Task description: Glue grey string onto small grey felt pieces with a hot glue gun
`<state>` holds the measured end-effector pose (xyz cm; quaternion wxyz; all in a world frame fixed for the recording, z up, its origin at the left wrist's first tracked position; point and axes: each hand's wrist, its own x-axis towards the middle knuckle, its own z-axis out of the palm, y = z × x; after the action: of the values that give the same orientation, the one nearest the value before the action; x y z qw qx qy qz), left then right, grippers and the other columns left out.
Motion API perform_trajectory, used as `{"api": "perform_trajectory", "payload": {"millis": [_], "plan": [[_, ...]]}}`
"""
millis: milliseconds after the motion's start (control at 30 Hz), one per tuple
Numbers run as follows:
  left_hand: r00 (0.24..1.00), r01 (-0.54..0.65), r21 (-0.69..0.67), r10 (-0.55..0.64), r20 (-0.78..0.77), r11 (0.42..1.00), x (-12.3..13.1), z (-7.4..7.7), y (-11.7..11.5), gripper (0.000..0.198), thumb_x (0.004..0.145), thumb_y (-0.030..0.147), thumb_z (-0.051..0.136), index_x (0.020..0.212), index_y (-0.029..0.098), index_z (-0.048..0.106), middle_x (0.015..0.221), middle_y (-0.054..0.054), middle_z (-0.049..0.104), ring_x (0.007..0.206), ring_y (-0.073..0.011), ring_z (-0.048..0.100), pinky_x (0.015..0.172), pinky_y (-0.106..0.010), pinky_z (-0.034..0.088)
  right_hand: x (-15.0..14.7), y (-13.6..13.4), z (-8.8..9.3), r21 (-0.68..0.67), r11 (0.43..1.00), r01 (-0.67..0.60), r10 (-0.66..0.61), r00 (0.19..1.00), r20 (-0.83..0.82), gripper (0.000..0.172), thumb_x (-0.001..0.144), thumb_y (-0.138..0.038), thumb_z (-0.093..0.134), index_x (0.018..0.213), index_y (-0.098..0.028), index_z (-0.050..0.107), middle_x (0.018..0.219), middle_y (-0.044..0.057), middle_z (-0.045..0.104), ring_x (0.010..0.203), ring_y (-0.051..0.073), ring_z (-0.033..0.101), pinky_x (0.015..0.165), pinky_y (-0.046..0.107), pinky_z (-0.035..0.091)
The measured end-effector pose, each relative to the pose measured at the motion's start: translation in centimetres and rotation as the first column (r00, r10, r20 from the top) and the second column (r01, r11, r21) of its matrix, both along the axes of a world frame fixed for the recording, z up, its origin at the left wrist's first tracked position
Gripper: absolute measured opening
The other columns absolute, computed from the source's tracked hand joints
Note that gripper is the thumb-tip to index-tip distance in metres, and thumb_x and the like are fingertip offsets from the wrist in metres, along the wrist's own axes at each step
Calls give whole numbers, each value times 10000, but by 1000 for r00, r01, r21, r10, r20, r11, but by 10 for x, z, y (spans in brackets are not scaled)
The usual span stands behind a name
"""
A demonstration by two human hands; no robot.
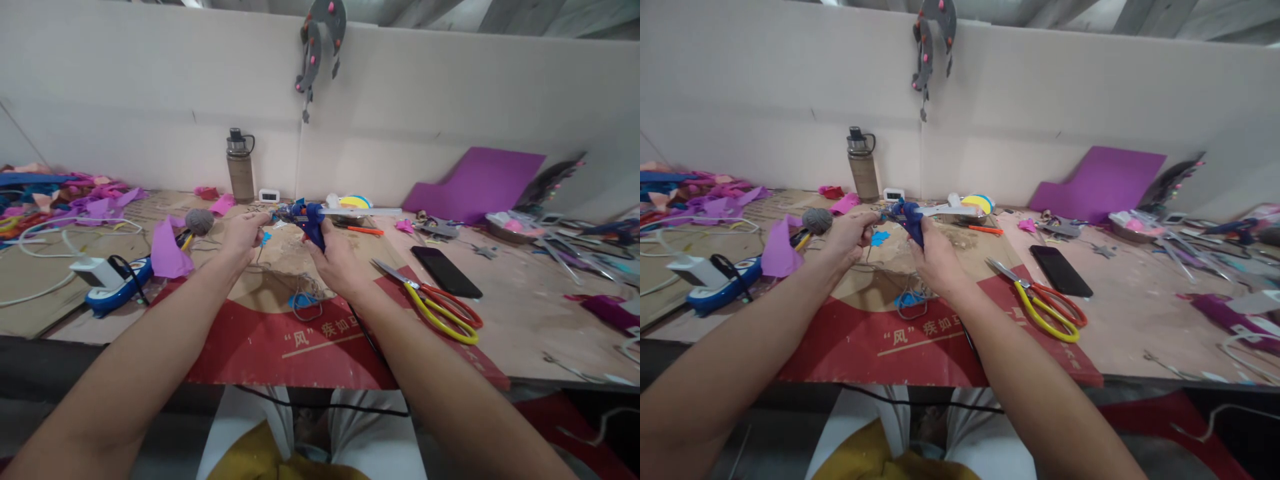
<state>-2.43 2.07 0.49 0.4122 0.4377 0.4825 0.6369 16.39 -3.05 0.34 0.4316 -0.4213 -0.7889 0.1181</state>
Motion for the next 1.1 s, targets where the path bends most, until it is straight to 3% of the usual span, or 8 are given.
{"api": "perform_trajectory", "payload": {"millis": [767,933,1100], "plan": [[1000,10,-1,-10,1,1000,1,3,-2,140,587,243,672,556,127,600,506,3,534,364,-28,285,353,-185,112,1,-1,0,-17,999,28,-28,999,17,319,882,-264,433,1185,-179,487,1089,141,642,1001,273,603,872,419,460],[1000,20,-8,-20,-21,1000,-2,4,-2,157,617,273,664,571,137,603,403,40,412,337,-40,265,354,-188,94,1,-2,1,-22,1000,20,-19,999,27,325,877,-266,434,1183,-169,485,1084,153,641,1003,289,600,859,437,465],[1000,7,17,-6,-12,1000,-4,4,0,142,602,263,675,590,140,605,485,6,514,351,-39,301,341,-190,115,2,-1,0,-13,1000,14,-14,1000,24,307,876,-260,442,1171,-190,488,1057,133,645,993,275,605,867,424,467]]}}
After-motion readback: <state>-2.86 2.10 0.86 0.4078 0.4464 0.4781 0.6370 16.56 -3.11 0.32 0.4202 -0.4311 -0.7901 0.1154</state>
